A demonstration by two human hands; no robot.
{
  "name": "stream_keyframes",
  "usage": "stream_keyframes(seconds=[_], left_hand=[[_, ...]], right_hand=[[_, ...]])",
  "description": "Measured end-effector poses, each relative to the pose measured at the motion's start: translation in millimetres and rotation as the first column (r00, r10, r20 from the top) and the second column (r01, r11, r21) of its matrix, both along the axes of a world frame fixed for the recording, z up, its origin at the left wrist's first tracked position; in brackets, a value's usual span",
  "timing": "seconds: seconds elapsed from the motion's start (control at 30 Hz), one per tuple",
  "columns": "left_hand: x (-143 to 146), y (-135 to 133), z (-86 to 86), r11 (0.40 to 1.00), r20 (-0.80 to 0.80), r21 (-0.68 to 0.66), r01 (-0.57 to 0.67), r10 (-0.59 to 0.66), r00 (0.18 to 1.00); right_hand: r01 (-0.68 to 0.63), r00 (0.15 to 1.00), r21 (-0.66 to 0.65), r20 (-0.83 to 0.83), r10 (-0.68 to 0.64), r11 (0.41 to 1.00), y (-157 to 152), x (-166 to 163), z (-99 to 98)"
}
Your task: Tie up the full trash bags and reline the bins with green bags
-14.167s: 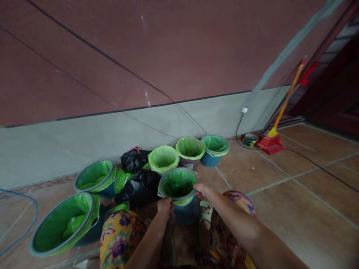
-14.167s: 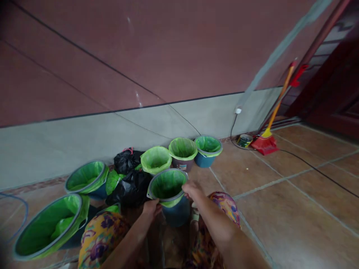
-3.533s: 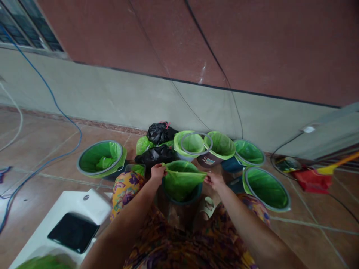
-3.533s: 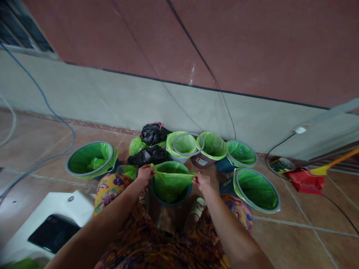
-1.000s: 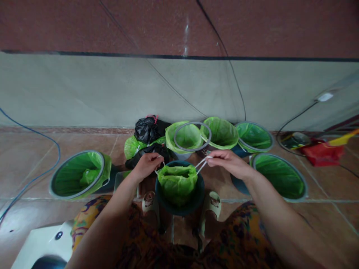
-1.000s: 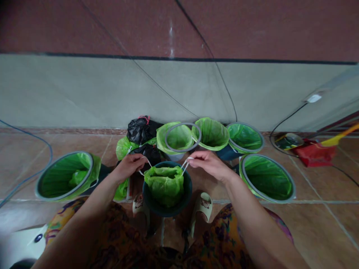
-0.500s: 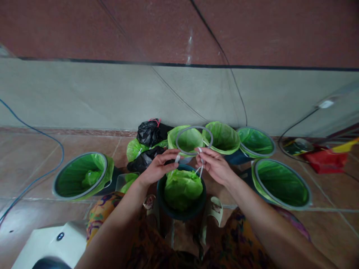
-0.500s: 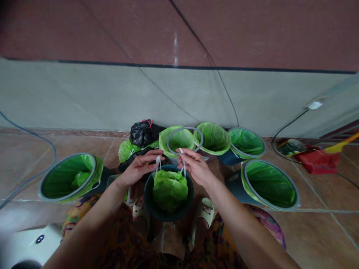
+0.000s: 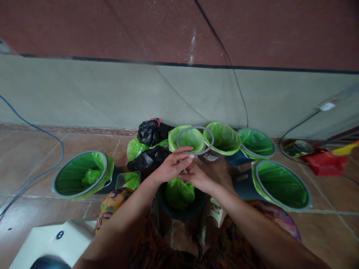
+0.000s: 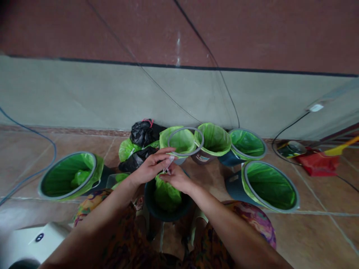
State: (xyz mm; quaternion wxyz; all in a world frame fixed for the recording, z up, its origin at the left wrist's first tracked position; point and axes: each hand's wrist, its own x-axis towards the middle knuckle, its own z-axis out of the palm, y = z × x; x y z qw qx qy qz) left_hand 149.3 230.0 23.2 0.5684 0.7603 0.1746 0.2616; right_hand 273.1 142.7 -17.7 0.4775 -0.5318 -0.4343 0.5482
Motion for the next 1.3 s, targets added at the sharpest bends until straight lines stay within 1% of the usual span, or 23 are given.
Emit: stream_keyframes(seconds=[0.07, 0.1, 0.17, 0.2, 0.23, 0.27, 0.33, 0.4, 0.47, 0.57, 0.63, 0.7, 0.77, 0.8, 0.83, 0.87, 0.9, 0.97, 1.03, 1.1, 1.17, 1.23, 1.3], left_hand=[[4, 3, -7.1, 0.997, -0.046, -0.013, -0.080, 0.080, 0.996], [5, 5, -12.3, 0.986, -0.086, -0.033, -0.161, 0.157, 0.984], [5, 10, -25.3, 0.934, -0.189, -0.065, -0.352, 0.334, 0.923], [5, 11, -32.1, 0.908, -0.241, -0.066, -0.413, 0.387, 0.890], [5, 11, -38.6, 0.900, -0.280, -0.063, -0.430, 0.398, 0.874], [5, 9, -44.4, 0.914, -0.301, -0.062, -0.401, 0.366, 0.881], [7, 1, -52.9, 0.972, -0.296, -0.077, -0.224, 0.192, 0.936], [10, -10, -57.5, 0.993, -0.272, -0.102, -0.060, 0.030, 0.962], [12, -19, -59.8, 0.991, -0.301, -0.128, -0.033, -0.007, 0.954], [14, -23, -63.7, 0.969, -0.355, -0.204, -0.141, 0.061, 0.933], [16, -22, -68.2, 0.933, -0.357, -0.268, -0.240, 0.135, 0.924], [17, -20, -73.6, 0.867, -0.375, -0.338, -0.366, 0.232, 0.897], [20, -19, -78.9, 0.784, -0.424, -0.392, -0.482, 0.311, 0.850], [22, -19, -81.1, 0.757, -0.449, -0.402, -0.516, 0.328, 0.831], [23, -20, -82.9, 0.756, -0.469, -0.398, -0.520, 0.320, 0.823], [25, -22, -84.3, 0.782, -0.481, -0.380, -0.494, 0.289, 0.827], [27, -25, -85.1, 0.829, -0.482, -0.355, -0.433, 0.235, 0.844], [29, -31, -85.1, 0.928, -0.447, -0.291, -0.234, 0.085, 0.890], [29, -37, -83.1, 0.975, -0.398, -0.223, -0.014, -0.078, 0.914], [28, -41, -80.1, 0.980, -0.381, -0.153, 0.130, -0.180, 0.907], [26, -44, -78.2, 0.973, -0.385, -0.103, 0.208, -0.231, 0.894], [25, -45, -79.3, 0.967, -0.385, -0.083, 0.239, -0.253, 0.887], [25, -45, -84.0, 0.975, -0.407, -0.115, 0.189, -0.220, 0.886]], right_hand=[[0.033, 0.999, -0.032, -0.038, -0.034, 0.999, 5, -1, -5.4], [0.069, 0.996, -0.038, -0.060, -0.071, 0.997, 8, 1, -6.8], [0.148, 0.983, -0.043, -0.102, -0.152, 0.988, 13, 9, -6.7], [0.177, 0.975, -0.046, -0.125, -0.182, 0.983, 15, 13, -5.3], [0.200, 0.967, -0.054, -0.151, -0.206, 0.978, 16, 17, -3.3], [0.217, 0.958, -0.067, -0.177, -0.226, 0.974, 17, 21, -0.9], [0.233, 0.941, -0.096, -0.229, -0.249, 0.968, 16, 25, 4.4], [0.236, 0.930, -0.110, -0.264, -0.257, 0.966, 15, 27, 8.8], [0.246, 0.926, -0.113, -0.265, -0.268, 0.962, 14, 31, 10.8], [0.330, 0.917, -0.116, -0.197, -0.348, 0.937, 14, 40, 8.1], [0.411, 0.900, -0.123, -0.101, -0.423, 0.904, 14, 47, 3.6], [0.489, 0.868, -0.127, -0.028, -0.496, 0.863, 13, 50, -0.7], [0.530, 0.843, -0.124, -0.029, -0.537, 0.839, 11, 47, -2.4], [0.520, 0.847, -0.117, -0.059, -0.529, 0.846, 9, 44, -1.9], [0.485, 0.863, -0.110, -0.097, -0.495, 0.868, 8, 40, -0.5], [0.432, 0.887, -0.100, -0.136, -0.442, 0.896, 7, 35, 1.5], [0.370, 0.909, -0.088, -0.172, -0.380, 0.925, 6, 30, 3.9], [0.265, 0.937, -0.070, -0.216, -0.274, 0.962, 6, 23, 8.8], [0.223, 0.944, -0.060, -0.236, -0.231, 0.973, 7, 20, 12.0], [0.217, 0.941, -0.061, -0.252, -0.226, 0.974, 9, 20, 12.6], [0.217, 0.940, -0.060, -0.256, -0.225, 0.974, 11, 23, 10.6], [0.205, 0.950, -0.074, -0.226, -0.217, 0.976, 12, 25, 6.4], [0.184, 0.970, -0.118, -0.139, -0.200, 0.976, 12, 28, 0.3]])
